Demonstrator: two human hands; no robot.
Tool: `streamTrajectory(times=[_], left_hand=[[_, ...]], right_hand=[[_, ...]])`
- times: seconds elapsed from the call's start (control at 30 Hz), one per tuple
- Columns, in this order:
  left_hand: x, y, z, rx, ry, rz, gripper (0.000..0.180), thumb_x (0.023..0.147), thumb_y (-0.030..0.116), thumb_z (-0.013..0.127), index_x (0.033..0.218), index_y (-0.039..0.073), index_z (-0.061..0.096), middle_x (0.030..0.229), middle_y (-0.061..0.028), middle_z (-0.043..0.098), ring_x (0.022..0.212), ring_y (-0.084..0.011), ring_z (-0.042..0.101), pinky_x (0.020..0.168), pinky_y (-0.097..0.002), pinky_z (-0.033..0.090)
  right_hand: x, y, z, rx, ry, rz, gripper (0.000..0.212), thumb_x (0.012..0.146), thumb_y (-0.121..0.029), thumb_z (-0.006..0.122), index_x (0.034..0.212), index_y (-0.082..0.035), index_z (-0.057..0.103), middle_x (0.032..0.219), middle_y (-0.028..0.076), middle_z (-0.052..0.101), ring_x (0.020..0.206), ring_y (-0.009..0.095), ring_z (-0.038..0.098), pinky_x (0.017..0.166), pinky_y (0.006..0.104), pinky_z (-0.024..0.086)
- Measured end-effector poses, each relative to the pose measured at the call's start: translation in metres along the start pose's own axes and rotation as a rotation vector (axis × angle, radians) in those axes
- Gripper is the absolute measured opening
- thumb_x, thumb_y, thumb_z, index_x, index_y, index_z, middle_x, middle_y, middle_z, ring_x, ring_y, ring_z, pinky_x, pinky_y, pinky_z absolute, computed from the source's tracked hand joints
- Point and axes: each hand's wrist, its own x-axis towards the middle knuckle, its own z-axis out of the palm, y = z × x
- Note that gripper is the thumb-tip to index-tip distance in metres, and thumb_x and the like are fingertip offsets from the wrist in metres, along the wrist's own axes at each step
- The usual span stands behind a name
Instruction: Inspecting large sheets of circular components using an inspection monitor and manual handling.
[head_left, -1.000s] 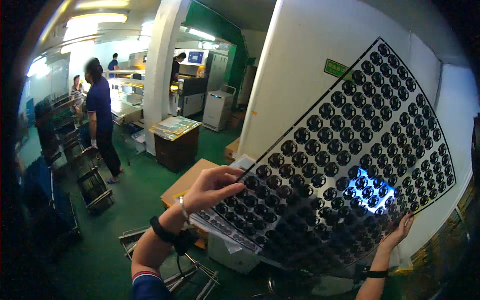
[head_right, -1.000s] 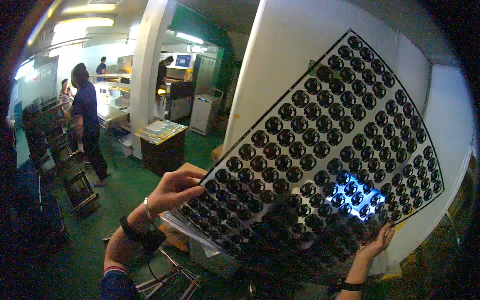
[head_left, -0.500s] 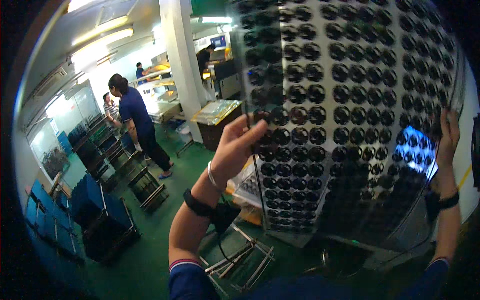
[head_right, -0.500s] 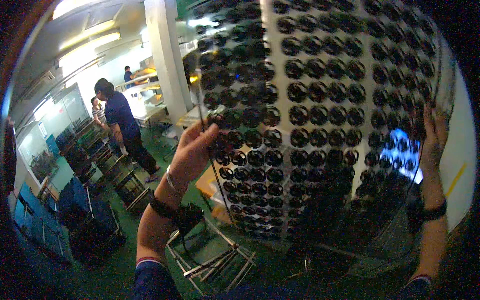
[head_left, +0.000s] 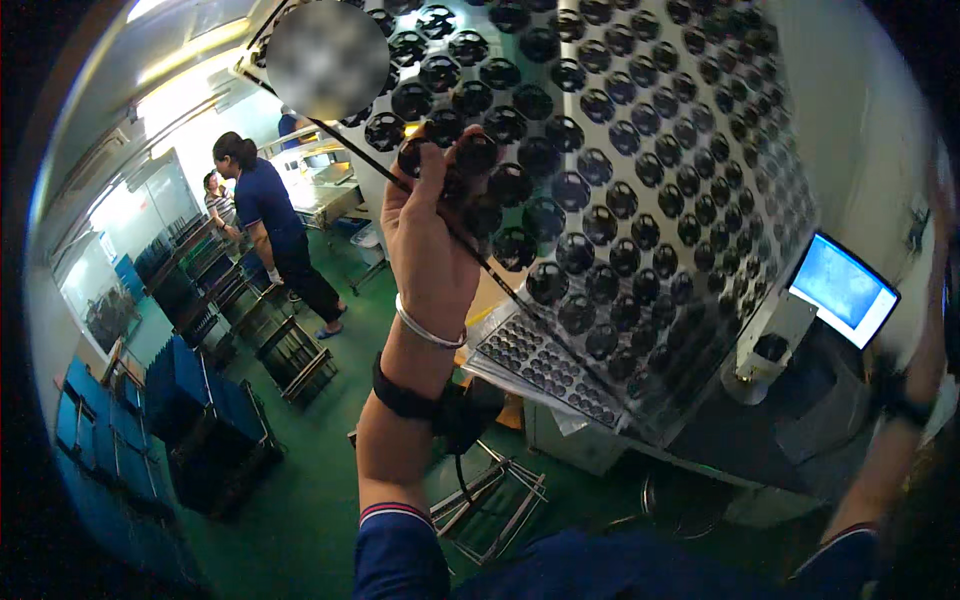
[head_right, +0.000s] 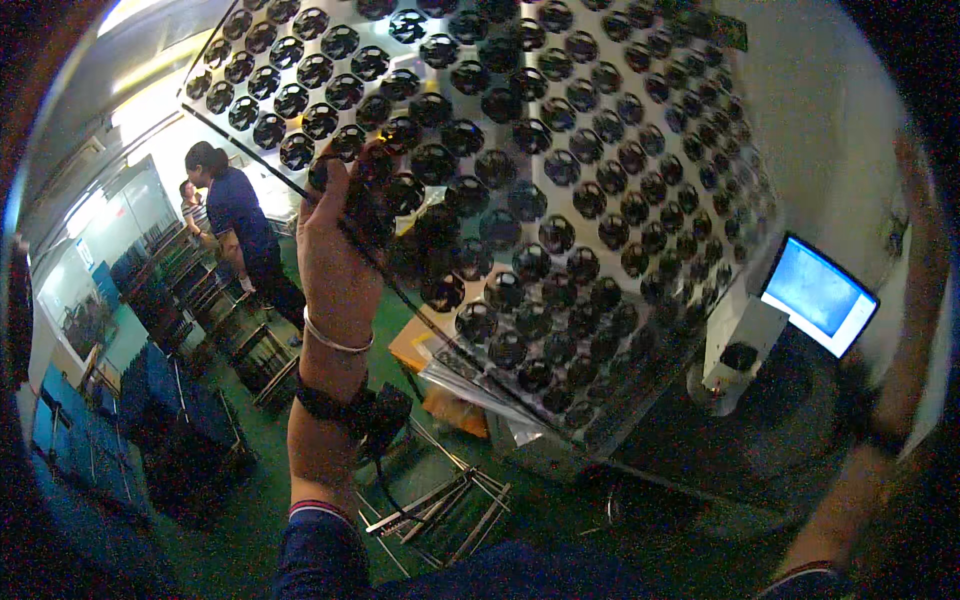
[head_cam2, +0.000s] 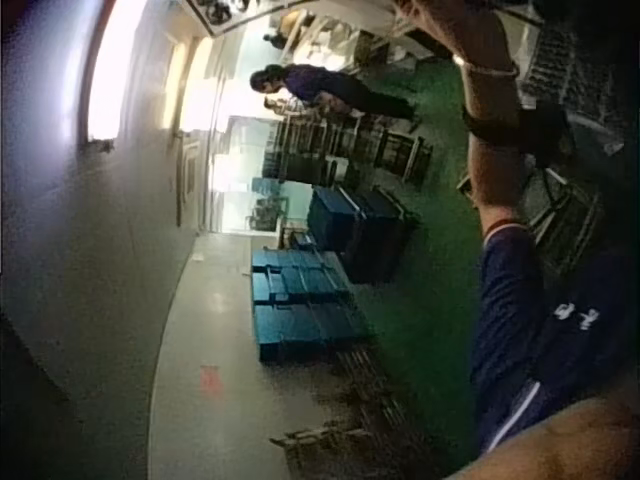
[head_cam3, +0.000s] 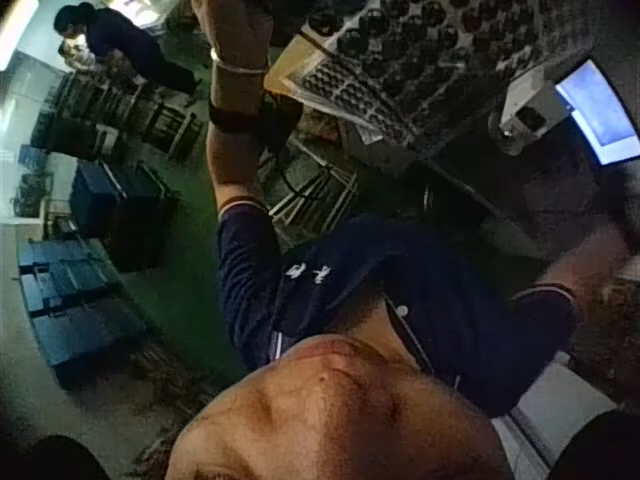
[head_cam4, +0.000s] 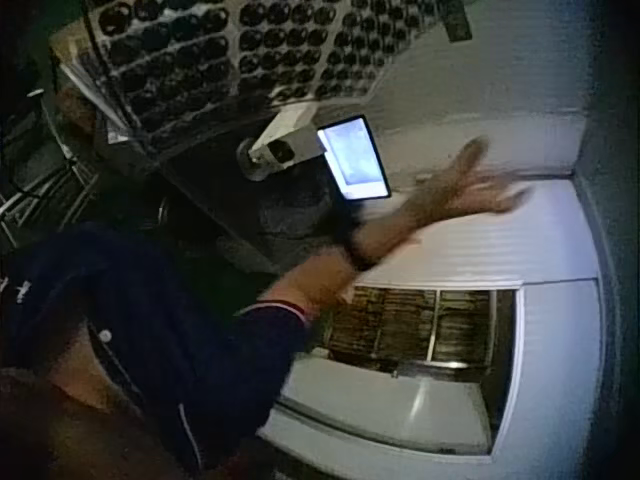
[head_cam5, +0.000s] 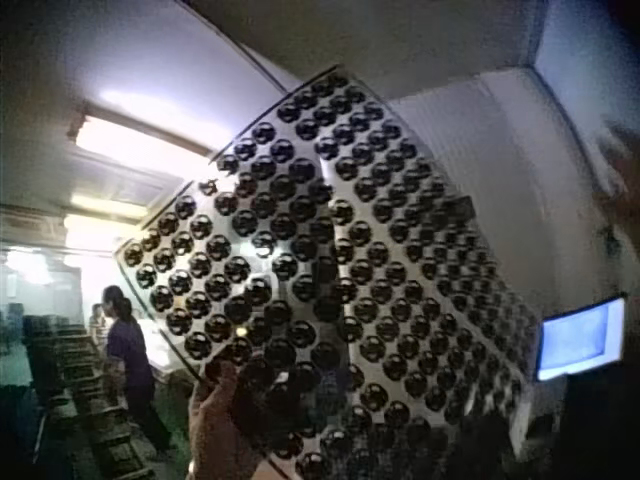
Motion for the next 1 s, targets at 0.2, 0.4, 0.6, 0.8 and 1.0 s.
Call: streamTrajectory(times=[0.2, 0.4, 0.6, 0.8, 1.0], left_hand=[[-0.004, 0.02, 0.002, -0.021, 0.081, 0.17, 0.02, 0.085, 0.013, 0.055, 0.103, 0.005, 0.053, 0.092, -0.01, 0.062, 0.08, -0.0209, 0.062, 0.068, -0.0319, 0.053], [-0.012, 0.028, -0.007, -0.02, 0.172, 0.33, 0.018, 0.084, 0.012, 0.058, 0.1, 0.007, 0.052, 0.094, -0.0103, 0.061, 0.079, -0.0186, 0.062, 0.066, -0.0293, 0.053], [-0.028, 0.034, -0.028, 0.038, 0.214, 0.388, 0.017, 0.085, 0.01, 0.055, 0.101, 0.007, 0.048, 0.096, -0.0108, 0.061, 0.08, -0.0187, 0.062, 0.063, -0.0284, 0.054], [-0.035, 0.032, -0.038, 0.093, 0.2, 0.345, 0.021, 0.086, 0.007, 0.051, 0.106, 0.009, 0.044, 0.099, -0.0128, 0.06, 0.084, -0.0185, 0.062, 0.063, -0.0293, 0.055], [-0.039, 0.026, -0.042, 0.108, 0.262, 0.248, 0.022, 0.086, 0.007, 0.052, 0.106, 0.009, 0.043, 0.098, -0.0115, 0.061, 0.076, -0.0145, 0.063, 0.05, -0.0232, 0.053]], right_hand=[[-0.156, -0.013, 0.084, 1.384, -0.241, 1.198, 0.061, 0.088, -0.034, 0.048, 0.131, 0.002, 0.024, 0.111, 0.017, 0.054, 0.1, 0.028, 0.054, 0.087, 0.0361, 0.044], [-0.119, -0.032, 0.14, 1.367, -0.292, 1.11, 0.047, 0.083, -0.012, 0.058, 0.124, -0.002, 0.036, 0.106, 0.009, 0.057, 0.087, 0.018, 0.059, 0.069, 0.0259, 0.05], [-0.111, -0.049, 0.16, 1.101, -0.252, 0.825, 0.033, 0.084, -0.008, 0.055, 0.116, -0.005, 0.047, 0.094, 0.006, 0.061, 0.079, 0.013, 0.061, 0.066, 0.0247, 0.051], [-0.108, -0.054, 0.161, 0.937, -0.128, 0.825, 0.036, 0.086, -0.013, 0.054, 0.121, -0.012, 0.047, 0.083, 0.002, 0.062, 0.06, 0.006, 0.057, 0.048, 0.019, 0.046], [-0.112, -0.05, 0.152, 0.903, -0.094, 0.789, 0.036, 0.085, -0.01, 0.053, 0.121, -0.01, 0.046, 0.091, 0.006, 0.063, 0.07, 0.012, 0.061, 0.05, 0.0227, 0.05]])
